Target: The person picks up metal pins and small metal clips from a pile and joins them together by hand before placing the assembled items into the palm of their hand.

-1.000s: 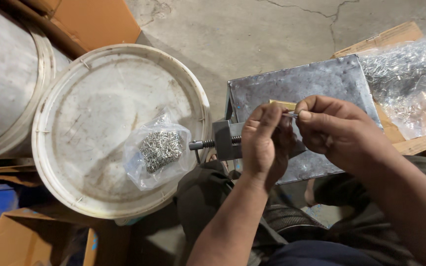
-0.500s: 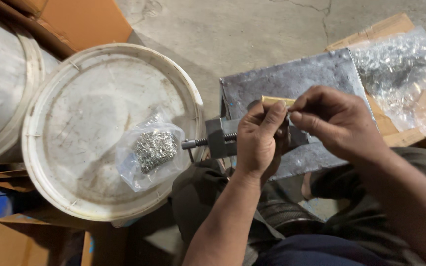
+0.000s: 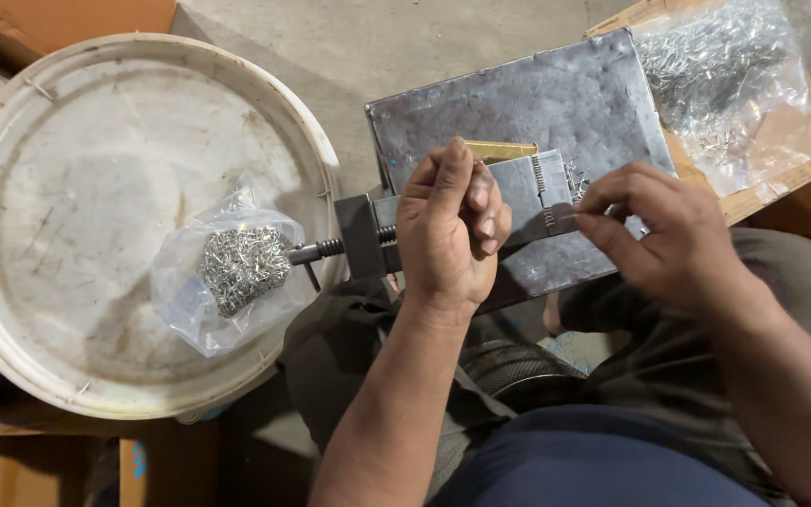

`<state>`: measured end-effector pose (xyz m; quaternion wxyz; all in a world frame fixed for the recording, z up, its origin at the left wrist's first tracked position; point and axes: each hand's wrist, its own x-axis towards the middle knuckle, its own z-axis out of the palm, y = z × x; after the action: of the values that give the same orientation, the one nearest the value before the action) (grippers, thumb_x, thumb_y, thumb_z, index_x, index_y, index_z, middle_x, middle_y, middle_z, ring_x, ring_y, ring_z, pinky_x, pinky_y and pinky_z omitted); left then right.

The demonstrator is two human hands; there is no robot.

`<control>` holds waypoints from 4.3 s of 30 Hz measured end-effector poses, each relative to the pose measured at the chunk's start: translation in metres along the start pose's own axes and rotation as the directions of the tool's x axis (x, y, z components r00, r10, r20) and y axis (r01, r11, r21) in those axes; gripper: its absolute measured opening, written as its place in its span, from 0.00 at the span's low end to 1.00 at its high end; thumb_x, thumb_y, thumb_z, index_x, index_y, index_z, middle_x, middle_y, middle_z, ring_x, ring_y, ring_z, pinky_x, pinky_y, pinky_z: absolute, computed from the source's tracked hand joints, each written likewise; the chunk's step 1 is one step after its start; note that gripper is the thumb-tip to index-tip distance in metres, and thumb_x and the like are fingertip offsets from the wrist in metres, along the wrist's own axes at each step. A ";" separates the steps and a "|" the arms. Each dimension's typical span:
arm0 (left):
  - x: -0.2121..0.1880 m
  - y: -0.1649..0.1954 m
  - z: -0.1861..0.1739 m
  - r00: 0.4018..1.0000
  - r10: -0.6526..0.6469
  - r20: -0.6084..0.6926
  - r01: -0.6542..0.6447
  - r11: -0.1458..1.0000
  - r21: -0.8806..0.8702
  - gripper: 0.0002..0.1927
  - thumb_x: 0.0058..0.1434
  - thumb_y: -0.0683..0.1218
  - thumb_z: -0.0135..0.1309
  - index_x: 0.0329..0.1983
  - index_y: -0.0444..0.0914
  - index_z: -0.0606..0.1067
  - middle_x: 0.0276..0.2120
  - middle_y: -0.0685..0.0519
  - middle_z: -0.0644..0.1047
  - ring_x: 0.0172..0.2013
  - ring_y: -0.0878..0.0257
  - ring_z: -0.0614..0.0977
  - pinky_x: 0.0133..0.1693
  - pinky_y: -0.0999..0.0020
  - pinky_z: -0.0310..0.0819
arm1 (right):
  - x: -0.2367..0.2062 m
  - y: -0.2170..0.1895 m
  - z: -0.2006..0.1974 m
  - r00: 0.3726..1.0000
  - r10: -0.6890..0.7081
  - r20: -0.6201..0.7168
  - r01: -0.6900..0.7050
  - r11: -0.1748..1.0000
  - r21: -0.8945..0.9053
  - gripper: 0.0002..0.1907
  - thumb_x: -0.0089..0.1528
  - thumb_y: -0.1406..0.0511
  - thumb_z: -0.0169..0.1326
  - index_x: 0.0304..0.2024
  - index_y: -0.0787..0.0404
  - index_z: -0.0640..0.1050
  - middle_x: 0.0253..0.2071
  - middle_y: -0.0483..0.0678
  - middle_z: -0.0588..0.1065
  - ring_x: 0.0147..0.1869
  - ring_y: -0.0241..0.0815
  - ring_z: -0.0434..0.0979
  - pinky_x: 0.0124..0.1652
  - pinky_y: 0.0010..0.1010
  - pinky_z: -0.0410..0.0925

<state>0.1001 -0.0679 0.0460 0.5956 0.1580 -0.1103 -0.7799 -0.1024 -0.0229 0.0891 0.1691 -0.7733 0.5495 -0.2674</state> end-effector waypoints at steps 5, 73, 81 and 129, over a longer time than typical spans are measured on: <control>-0.001 -0.002 -0.001 1.000 0.007 0.006 -0.008 1.000 0.020 0.12 0.73 0.50 0.55 0.36 0.39 0.75 0.25 0.56 0.70 0.21 0.69 0.69 0.21 0.75 0.59 | -0.003 0.001 0.003 0.999 -0.025 0.035 0.024 0.999 0.021 0.07 0.61 0.68 0.62 0.39 0.64 0.78 0.40 0.50 0.79 0.39 0.42 0.82 0.38 0.31 0.74; -0.004 0.001 0.008 0.991 -0.132 -0.019 0.133 0.984 0.115 0.11 0.74 0.48 0.54 0.37 0.38 0.75 0.24 0.59 0.72 0.22 0.72 0.71 0.23 0.76 0.64 | 0.051 -0.030 0.004 0.978 -0.181 -0.106 0.181 0.983 -0.001 0.10 0.61 0.70 0.65 0.43 0.66 0.81 0.42 0.52 0.80 0.37 0.38 0.83 0.34 0.26 0.75; -0.006 -0.002 0.002 0.992 -0.128 -0.001 0.127 0.984 0.127 0.11 0.73 0.49 0.55 0.36 0.38 0.75 0.24 0.58 0.72 0.20 0.71 0.70 0.21 0.75 0.63 | 0.043 -0.023 -0.001 0.951 -0.244 -0.188 0.261 0.963 0.072 0.05 0.63 0.72 0.62 0.40 0.66 0.78 0.41 0.52 0.79 0.40 0.40 0.82 0.37 0.26 0.76; 0.001 -0.010 -0.014 0.950 0.184 0.254 -0.073 0.917 -0.393 0.44 0.79 0.74 0.31 0.66 0.28 0.67 0.64 0.34 0.70 0.69 0.42 0.67 0.74 0.45 0.55 | 0.031 -0.050 0.016 0.985 -0.163 -0.046 0.158 0.981 -0.110 0.08 0.59 0.64 0.65 0.41 0.59 0.84 0.37 0.48 0.80 0.36 0.42 0.82 0.34 0.33 0.73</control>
<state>0.0956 -0.0658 0.0295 0.6430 -0.0819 -0.0526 -0.7597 -0.0472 -0.0352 0.1113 0.0908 -0.8154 0.5031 -0.2716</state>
